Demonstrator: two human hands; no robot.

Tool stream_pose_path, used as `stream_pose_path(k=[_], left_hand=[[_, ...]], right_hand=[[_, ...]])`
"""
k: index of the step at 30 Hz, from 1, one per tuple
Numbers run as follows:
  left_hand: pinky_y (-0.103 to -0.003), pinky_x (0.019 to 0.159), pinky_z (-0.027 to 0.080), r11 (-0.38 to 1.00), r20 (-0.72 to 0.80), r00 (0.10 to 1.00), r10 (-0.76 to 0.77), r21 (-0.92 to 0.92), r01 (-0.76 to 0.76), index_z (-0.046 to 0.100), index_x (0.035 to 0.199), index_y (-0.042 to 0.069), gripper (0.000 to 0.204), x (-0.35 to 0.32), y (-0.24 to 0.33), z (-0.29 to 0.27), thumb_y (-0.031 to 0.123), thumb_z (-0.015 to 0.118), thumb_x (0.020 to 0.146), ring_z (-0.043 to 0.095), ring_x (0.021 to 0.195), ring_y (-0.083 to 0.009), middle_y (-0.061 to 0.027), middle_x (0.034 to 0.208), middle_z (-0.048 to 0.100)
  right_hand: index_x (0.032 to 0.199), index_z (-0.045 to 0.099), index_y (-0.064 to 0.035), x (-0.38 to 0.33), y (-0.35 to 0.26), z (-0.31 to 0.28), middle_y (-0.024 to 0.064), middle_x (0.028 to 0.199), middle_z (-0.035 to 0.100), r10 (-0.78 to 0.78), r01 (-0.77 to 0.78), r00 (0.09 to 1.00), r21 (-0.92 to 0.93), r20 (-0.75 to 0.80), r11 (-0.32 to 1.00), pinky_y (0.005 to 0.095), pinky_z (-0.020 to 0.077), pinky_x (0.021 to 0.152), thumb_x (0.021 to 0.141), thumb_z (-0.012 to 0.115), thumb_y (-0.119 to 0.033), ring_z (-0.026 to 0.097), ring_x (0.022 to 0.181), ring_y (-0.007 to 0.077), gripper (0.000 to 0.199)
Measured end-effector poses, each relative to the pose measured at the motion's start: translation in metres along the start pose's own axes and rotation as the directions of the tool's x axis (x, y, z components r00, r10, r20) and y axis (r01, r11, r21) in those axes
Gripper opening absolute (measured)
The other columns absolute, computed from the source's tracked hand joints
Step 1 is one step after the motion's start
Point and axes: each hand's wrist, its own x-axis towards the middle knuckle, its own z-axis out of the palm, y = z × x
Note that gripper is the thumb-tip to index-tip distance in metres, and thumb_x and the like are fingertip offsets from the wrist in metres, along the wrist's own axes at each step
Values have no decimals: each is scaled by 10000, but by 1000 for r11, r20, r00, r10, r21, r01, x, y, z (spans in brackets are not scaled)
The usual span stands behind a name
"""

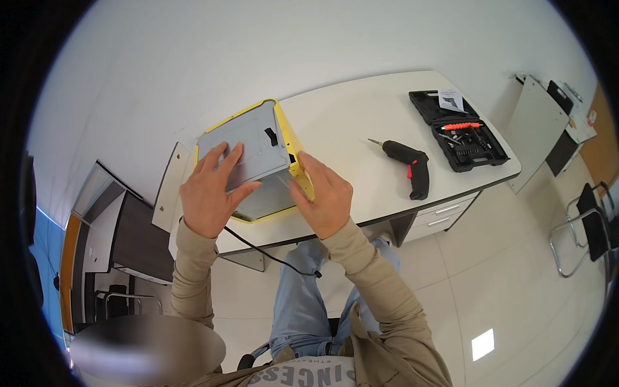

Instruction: The person uses a cordless electric screwdriver to attach rubber feet to the bottom of a yellow electronic device. They pick up each foot, position it, and drive a screw into place, then rotate the device to access different sides.

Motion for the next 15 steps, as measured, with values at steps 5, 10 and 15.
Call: stream_pose_path(k=[5, 10, 15], left_hand=[[-415, 772, 538, 1000, 2, 1000, -15, 1, 15, 598, 1255, 150, 660, -2, 0, 2, 578, 672, 759, 573, 1156, -346, -138, 1267, 572], [-425, 789, 532, 1000, -20, 1000, -4, 21, 5, 592, 1265, 153, 659, -3, 1, 4, 588, 651, 773, 575, 1156, -339, -138, 1268, 575], [-429, 797, 527, 1000, -44, 999, 0, 26, 1, 593, 1268, 155, 654, -5, 0, 6, 580, 654, 774, 573, 1164, -332, -142, 1273, 578]], right_hand=[[1240, 593, -12, 8, 0, -1, 113, 944, 694, -12, 14, 1000, -90, 27, 996, 287, 520, 595, 773, 733, -56, 651, 755, 218, 489], [1228, 590, 22, 8, 3, -1, 119, 801, 644, -70, 78, 996, -156, 52, 985, 295, 517, 555, 782, 722, -54, 585, 656, 233, 471], [1181, 596, 24, 5, 5, 2, 106, 791, 649, -40, 40, 999, -146, 0, 988, 350, 481, 566, 776, 720, -80, 582, 667, 257, 436]])
